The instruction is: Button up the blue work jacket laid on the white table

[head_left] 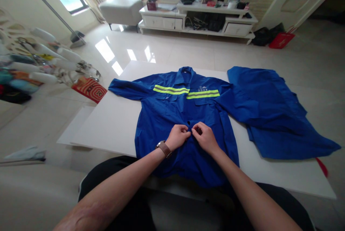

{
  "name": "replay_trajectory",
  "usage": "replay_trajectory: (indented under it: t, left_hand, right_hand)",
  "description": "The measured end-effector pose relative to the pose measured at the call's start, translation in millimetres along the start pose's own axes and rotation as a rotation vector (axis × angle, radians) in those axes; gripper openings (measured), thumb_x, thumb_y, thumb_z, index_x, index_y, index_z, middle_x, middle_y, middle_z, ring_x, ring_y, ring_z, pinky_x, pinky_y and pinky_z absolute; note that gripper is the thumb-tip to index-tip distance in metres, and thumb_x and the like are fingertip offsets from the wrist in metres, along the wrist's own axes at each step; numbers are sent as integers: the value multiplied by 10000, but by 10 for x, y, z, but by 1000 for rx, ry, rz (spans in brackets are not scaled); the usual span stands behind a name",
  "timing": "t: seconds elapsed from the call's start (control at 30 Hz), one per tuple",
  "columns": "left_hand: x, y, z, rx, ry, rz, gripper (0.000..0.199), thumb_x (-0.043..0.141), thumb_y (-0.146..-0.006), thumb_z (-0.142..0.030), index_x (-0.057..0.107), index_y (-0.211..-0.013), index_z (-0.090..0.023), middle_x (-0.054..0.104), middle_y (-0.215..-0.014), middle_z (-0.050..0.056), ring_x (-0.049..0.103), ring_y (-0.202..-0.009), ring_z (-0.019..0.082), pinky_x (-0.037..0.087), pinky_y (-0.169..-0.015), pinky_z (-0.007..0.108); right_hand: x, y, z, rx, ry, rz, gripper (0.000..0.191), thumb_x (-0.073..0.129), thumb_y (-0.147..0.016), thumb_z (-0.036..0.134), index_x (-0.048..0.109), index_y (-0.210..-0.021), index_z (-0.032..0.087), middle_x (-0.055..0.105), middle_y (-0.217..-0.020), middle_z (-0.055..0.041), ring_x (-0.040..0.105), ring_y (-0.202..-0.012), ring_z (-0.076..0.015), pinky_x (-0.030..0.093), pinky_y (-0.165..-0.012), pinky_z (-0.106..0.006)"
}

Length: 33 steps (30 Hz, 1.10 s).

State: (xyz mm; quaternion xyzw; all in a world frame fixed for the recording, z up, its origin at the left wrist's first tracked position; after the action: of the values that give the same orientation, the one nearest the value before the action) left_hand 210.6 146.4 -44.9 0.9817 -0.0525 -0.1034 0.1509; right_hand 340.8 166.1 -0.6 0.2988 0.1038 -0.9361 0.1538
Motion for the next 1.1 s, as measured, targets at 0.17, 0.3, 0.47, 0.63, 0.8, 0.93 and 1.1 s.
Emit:
replay_trajectory:
  t: [0.17, 0.3, 0.47, 0.63, 0.8, 0.93, 1.1]
  left_hand:
    - [-11, 10, -45, 16, -22, 4, 164, 605, -710, -239, 546, -578, -161, 504, -499, -52, 407, -477, 68, 265, -478, 205]
    - [-44, 0, -76, 25, -102, 23, 113, 603, -675, -203, 552, -584, -160, 486, -498, -63, 380, -482, 65, 246, -475, 209]
    - [-80, 9, -163, 38, -224, 84, 95, 605, -646, -188, 575, -561, -157, 492, -485, -57, 385, -490, 72, 258, -483, 213]
    - [-87, -3, -121, -5, -262, 129, 80, 627, -640, -214, 620, -587, -155, 528, -484, -42, 442, -485, 89, 269, -469, 213]
    - [-39, -26, -79, -43, -221, 234, 71, 611, -655, -211, 613, -605, -161, 559, -480, -35, 491, -468, 102, 320, -469, 211]
    - [-68, -4, -138, -50, -245, 253, 45, 611, -652, -190, 616, -617, -163, 575, -483, -31, 534, -479, 114, 338, -474, 210]
    - [-103, 19, -176, -19, -297, 237, 53, 628, -678, -201, 629, -635, -170, 592, -501, -27, 575, -511, 129, 369, -497, 208]
  right_hand:
    - [9, -11, -32, 14, -24, 2, 140, 534, -909, 240, 598, -789, 209, 606, -772, -14, 558, -720, -167, 409, -670, -288]
    - [81, -3, -79, 13, 22, 46, 124, 499, -913, 218, 543, -797, 216, 584, -794, -9, 548, -748, -170, 396, -694, -291]
    - [142, 19, -81, -5, 94, 89, 125, 477, -909, 191, 502, -792, 227, 569, -796, -9, 541, -749, -176, 386, -702, -297]
    - [131, 39, -62, -2, 183, 86, 117, 466, -914, 193, 493, -808, 235, 577, -804, -16, 546, -740, -186, 350, -644, -297]
    - [106, 51, -18, 3, 223, 105, 104, 472, -926, 206, 504, -833, 239, 589, -827, -18, 544, -732, -185, 317, -619, -300]
    - [73, 53, 25, 3, 221, 95, 94, 461, -925, 206, 494, -843, 238, 583, -851, -21, 542, -745, -187, 323, -636, -300]
    - [101, 37, -19, 20, 100, 108, 126, 453, -928, 225, 488, -808, 229, 567, -817, -13, 530, -748, -179, 360, -691, -300]
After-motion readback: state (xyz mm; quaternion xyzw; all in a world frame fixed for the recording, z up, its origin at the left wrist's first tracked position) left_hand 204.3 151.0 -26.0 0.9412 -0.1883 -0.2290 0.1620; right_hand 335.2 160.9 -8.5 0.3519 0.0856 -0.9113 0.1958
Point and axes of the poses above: each hand's wrist, its own y-axis away from the middle knuckle, its own x-axis out of the palm, z = x × y, the point moved 8 cm from there along -y, towards the middle knuckle
